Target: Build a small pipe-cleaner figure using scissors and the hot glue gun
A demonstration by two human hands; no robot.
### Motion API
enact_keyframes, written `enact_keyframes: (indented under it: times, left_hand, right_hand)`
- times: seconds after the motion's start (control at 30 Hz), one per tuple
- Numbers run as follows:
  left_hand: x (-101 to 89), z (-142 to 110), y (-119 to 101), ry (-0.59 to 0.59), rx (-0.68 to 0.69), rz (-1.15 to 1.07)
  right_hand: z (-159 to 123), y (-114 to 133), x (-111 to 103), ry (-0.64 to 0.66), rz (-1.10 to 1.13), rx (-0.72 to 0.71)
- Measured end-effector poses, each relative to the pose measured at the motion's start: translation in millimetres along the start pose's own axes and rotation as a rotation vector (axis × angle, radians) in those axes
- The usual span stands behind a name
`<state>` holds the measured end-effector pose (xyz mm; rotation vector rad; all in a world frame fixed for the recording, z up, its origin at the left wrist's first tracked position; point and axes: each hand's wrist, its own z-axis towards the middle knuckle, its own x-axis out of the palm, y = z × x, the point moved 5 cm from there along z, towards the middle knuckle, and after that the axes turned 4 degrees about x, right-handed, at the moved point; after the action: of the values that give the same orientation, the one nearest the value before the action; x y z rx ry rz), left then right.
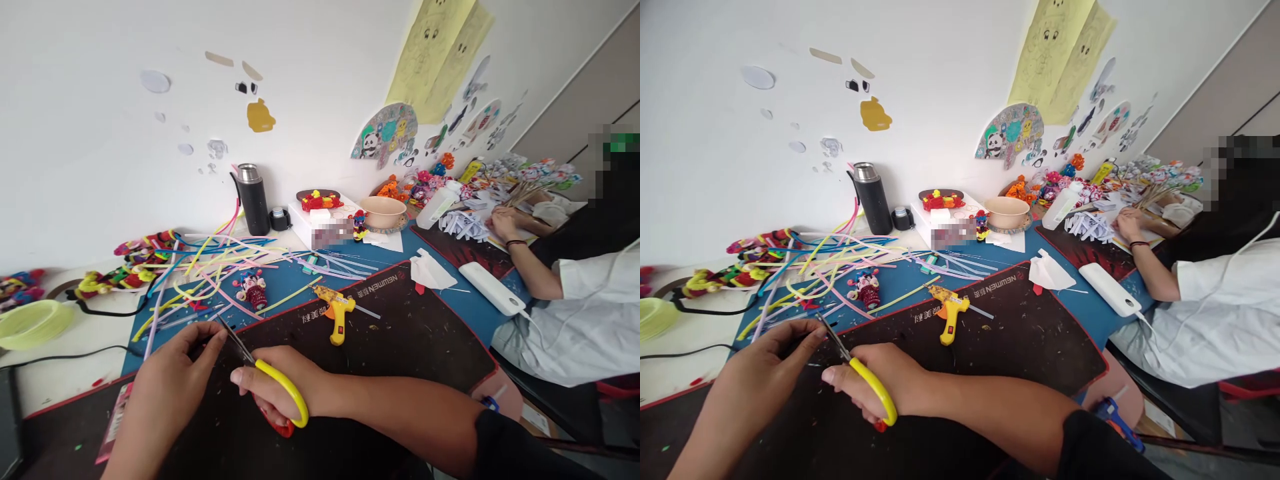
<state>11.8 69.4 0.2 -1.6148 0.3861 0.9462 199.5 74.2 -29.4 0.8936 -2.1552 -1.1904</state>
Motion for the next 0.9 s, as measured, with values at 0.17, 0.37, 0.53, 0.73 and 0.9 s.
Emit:
enact_keyframes:
  times: [0.17,0.37,0.53,0.73,0.9]
  left_hand:
    - [15.4,2,6,0.168,0.062,0.059]
    - [24.0,4,7,0.264,0.061,0.092]
    - [26.2,6,4,0.281,0.053,0.095]
    - [35.0,8,10,0.329,0.055,0.096]
    - [40.1,9,20,0.314,0.074,0.1]
  right_hand:
    - [-3,-8,5,0.077,0.145,0.138]
    - [-1,-11,9,0.091,0.173,0.3]
    - [2,-11,10,0.086,0.181,0.327]
    - [6,-17,9,0.083,0.172,0.369]
    - [9,-20,8,0.123,0.168,0.399]
